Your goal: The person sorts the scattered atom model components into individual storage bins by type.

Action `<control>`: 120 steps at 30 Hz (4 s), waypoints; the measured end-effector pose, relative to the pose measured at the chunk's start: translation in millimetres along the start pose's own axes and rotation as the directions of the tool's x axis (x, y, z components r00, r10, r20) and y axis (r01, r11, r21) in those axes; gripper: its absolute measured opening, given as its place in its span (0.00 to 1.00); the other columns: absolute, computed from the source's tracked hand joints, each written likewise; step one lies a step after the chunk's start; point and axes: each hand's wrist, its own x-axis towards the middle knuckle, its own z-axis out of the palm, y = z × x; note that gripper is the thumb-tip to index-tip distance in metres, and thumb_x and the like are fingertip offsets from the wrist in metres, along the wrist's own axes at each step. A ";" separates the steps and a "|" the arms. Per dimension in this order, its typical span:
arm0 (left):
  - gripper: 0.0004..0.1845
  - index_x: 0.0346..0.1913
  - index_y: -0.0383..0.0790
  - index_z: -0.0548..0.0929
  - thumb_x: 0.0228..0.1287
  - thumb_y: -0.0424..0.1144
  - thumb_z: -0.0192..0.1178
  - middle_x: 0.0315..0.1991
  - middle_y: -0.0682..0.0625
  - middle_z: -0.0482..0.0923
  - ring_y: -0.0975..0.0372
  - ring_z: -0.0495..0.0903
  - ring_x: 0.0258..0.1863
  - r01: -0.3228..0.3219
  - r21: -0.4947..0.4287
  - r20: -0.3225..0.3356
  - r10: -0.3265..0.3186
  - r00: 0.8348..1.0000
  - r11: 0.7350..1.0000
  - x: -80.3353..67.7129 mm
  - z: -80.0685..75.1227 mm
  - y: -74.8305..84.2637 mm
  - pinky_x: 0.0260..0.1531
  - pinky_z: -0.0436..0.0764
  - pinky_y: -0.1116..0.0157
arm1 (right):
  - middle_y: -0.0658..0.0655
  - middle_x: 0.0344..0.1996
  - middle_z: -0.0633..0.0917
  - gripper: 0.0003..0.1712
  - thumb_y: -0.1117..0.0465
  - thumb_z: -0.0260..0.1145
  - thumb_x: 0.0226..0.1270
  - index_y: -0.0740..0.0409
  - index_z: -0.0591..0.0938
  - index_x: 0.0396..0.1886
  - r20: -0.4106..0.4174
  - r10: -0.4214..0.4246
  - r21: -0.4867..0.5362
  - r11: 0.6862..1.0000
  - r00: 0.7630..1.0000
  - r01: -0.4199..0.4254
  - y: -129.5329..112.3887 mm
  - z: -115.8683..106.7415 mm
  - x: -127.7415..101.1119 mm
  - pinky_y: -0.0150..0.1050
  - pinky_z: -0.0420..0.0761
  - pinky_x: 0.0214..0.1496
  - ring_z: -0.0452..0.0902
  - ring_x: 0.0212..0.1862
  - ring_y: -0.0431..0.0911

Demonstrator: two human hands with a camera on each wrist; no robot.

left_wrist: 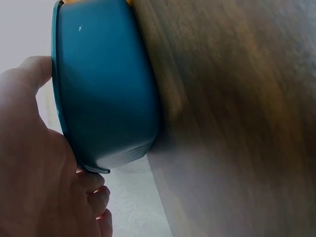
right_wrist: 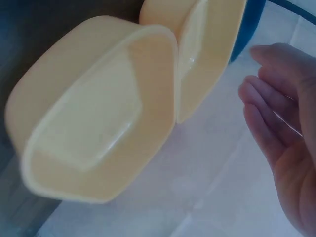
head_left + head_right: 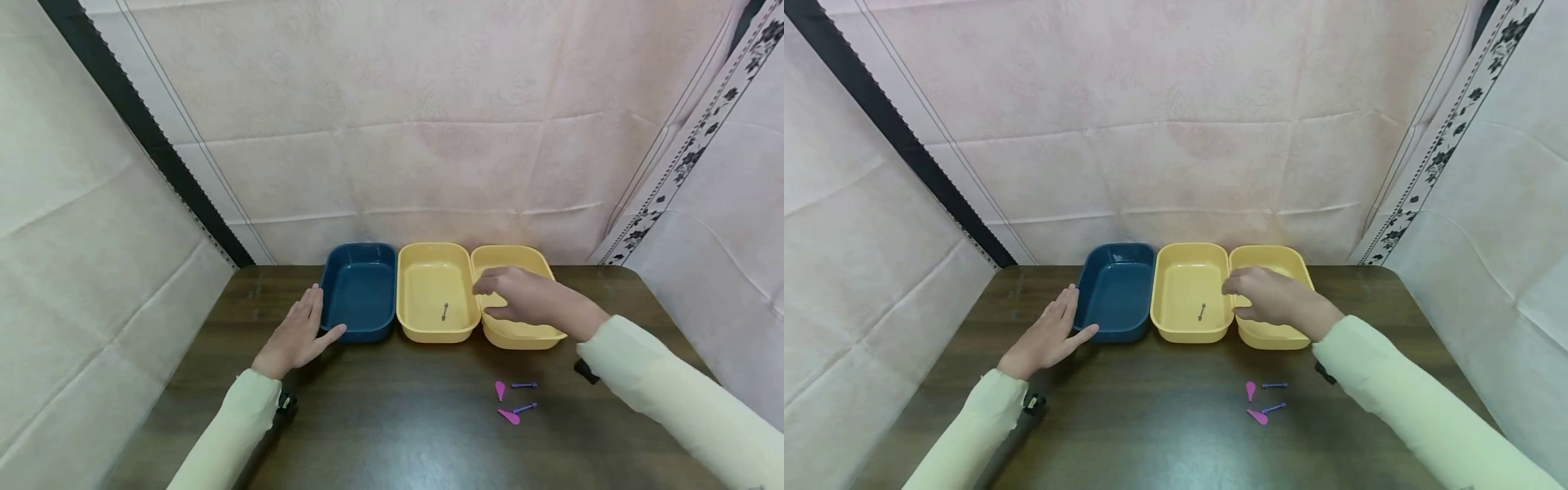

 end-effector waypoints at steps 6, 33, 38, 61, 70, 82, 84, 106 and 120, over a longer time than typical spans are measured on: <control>0.57 0.85 0.29 0.44 0.76 0.74 0.44 0.87 0.35 0.39 0.40 0.43 0.87 0.007 0.028 0.000 -0.007 1.000 1.000 -0.3 -2.4 -1.4 0.85 0.48 0.42 | 0.54 0.45 0.91 0.14 0.67 0.77 0.61 0.59 0.90 0.48 0.038 -0.005 0.008 1.000 0.999 0.004 -3.2 -11.8 -36.9 0.47 0.89 0.50 0.88 0.48 0.48; 0.56 0.84 0.27 0.46 0.77 0.71 0.46 0.86 0.32 0.41 0.38 0.46 0.86 -0.029 0.022 -0.025 0.029 0.999 0.999 1.8 -2.2 4.4 0.84 0.51 0.40 | 0.43 0.34 0.83 0.11 0.66 0.79 0.58 0.51 0.86 0.38 0.094 -0.110 0.174 0.980 0.990 0.092 -12.6 66.4 -117.9 0.28 0.82 0.36 0.78 0.37 0.31; 0.56 0.84 0.28 0.46 0.76 0.72 0.46 0.87 0.33 0.40 0.39 0.46 0.86 -0.023 0.024 -0.011 0.023 1.000 0.999 2.2 -2.7 3.5 0.84 0.51 0.40 | 0.42 0.34 0.83 0.11 0.67 0.79 0.58 0.52 0.87 0.38 0.095 -0.113 0.193 0.977 0.989 0.093 -12.1 83.9 -121.0 0.26 0.80 0.34 0.76 0.36 0.29; 0.56 0.84 0.27 0.47 0.76 0.72 0.46 0.87 0.33 0.41 0.39 0.46 0.86 -0.030 0.023 -0.013 0.030 0.999 0.999 0.5 -5.7 4.7 0.83 0.52 0.40 | 0.40 0.23 0.72 0.20 0.73 0.75 0.50 0.45 0.77 0.23 0.022 -0.143 0.208 0.969 0.989 0.136 -13.9 91.7 -118.4 0.17 0.62 0.25 0.60 0.28 0.23; 0.56 0.84 0.27 0.46 0.76 0.72 0.46 0.87 0.33 0.40 0.39 0.45 0.86 -0.023 0.024 0.000 0.023 1.000 0.999 1.3 -3.6 2.7 0.84 0.51 0.40 | 0.39 0.22 0.73 0.19 0.72 0.75 0.48 0.44 0.78 0.25 -0.013 -0.117 0.200 0.973 0.993 0.117 -11.0 62.9 -105.6 0.19 0.66 0.26 0.63 0.28 0.24; 0.56 0.84 0.27 0.46 0.77 0.72 0.45 0.87 0.32 0.41 0.39 0.45 0.86 -0.028 0.022 -0.013 0.028 1.000 0.999 0.5 -3.5 2.7 0.84 0.50 0.40 | 0.39 0.25 0.76 0.17 0.71 0.74 0.55 0.43 0.79 0.26 0.012 -0.030 0.153 0.988 0.999 0.027 -12.8 33.8 -81.3 0.24 0.73 0.30 0.71 0.30 0.30; 0.56 0.84 0.27 0.46 0.77 0.72 0.45 0.86 0.32 0.41 0.39 0.45 0.86 -0.028 0.025 -0.015 0.028 0.999 0.999 0.3 -3.9 3.0 0.84 0.51 0.40 | 0.40 0.25 0.76 0.16 0.72 0.74 0.54 0.45 0.80 0.26 -0.024 -0.063 0.128 0.990 0.998 0.065 -11.1 32.2 -75.3 0.24 0.73 0.30 0.71 0.29 0.31; 0.56 0.84 0.26 0.46 0.76 0.72 0.45 0.86 0.32 0.41 0.38 0.45 0.86 -0.030 0.039 -0.013 0.031 0.999 0.999 1.4 -5.8 3.6 0.84 0.51 0.40 | 0.48 0.27 0.82 0.09 0.69 0.76 0.57 0.52 0.84 0.29 -0.027 -0.077 0.042 0.996 0.997 0.078 -8.1 14.2 16.9 0.30 0.79 0.34 0.77 0.31 0.40; 0.56 0.84 0.27 0.47 0.76 0.73 0.45 0.87 0.33 0.41 0.39 0.45 0.86 -0.022 0.044 -0.014 0.022 1.000 0.999 0.5 -3.4 5.5 0.84 0.51 0.40 | 0.51 0.28 0.84 0.09 0.69 0.77 0.56 0.54 0.83 0.27 0.017 -0.023 0.057 0.998 1.000 0.022 4.0 42.3 46.9 0.31 0.79 0.35 0.74 0.30 0.37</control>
